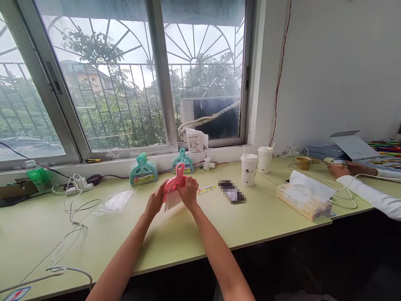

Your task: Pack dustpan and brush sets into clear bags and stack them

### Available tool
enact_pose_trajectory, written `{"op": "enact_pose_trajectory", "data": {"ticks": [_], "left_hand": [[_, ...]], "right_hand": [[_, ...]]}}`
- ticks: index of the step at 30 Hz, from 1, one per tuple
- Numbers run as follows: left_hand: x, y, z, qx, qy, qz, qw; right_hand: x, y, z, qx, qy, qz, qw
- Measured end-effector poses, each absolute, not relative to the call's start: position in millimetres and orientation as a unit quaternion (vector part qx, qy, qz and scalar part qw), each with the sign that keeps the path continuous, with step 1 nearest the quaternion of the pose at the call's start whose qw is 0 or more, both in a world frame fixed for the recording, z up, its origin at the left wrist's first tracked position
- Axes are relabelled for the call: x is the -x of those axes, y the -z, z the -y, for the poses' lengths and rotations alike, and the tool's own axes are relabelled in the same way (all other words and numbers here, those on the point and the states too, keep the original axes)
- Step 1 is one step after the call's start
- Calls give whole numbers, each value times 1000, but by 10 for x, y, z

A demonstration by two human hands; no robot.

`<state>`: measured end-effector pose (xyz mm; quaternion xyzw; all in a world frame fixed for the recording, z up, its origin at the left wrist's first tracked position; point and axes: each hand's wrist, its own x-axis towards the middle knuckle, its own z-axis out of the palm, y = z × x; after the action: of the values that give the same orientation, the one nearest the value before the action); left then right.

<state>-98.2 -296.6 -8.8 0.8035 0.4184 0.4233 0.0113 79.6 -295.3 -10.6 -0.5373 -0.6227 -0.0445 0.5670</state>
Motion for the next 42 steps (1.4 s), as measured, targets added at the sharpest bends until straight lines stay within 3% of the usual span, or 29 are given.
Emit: {"op": "enact_pose_trajectory", "data": {"ticks": [7,17,27,32,34,37,40,42], "left_hand": [[847,205,2936,-768,-514,-379,-34],[828,81,3028,-744,-467,-468,-95],[863,0,3039,-688,-445,-561,-118],[1501,-108,2870,-462,-524,-700,-145],[1650,-97,2809,-452,-535,-705,-108],[1642,-18,2712,-480,-508,-715,18],[1553,101,2625,-613,-366,-676,180],[1550,167,2598,-676,-277,-643,230]], "right_hand": [[-767,108,2983,532,47,608,587],[-636,55,3013,495,-47,587,639],[-580,64,3088,472,76,586,654],[-747,13,3133,477,113,555,671],[-848,-32,3111,536,110,528,650],[-994,-83,3071,642,88,531,546],[-1096,-73,3059,695,69,580,421],[-1134,-40,3068,721,78,600,338]]}}
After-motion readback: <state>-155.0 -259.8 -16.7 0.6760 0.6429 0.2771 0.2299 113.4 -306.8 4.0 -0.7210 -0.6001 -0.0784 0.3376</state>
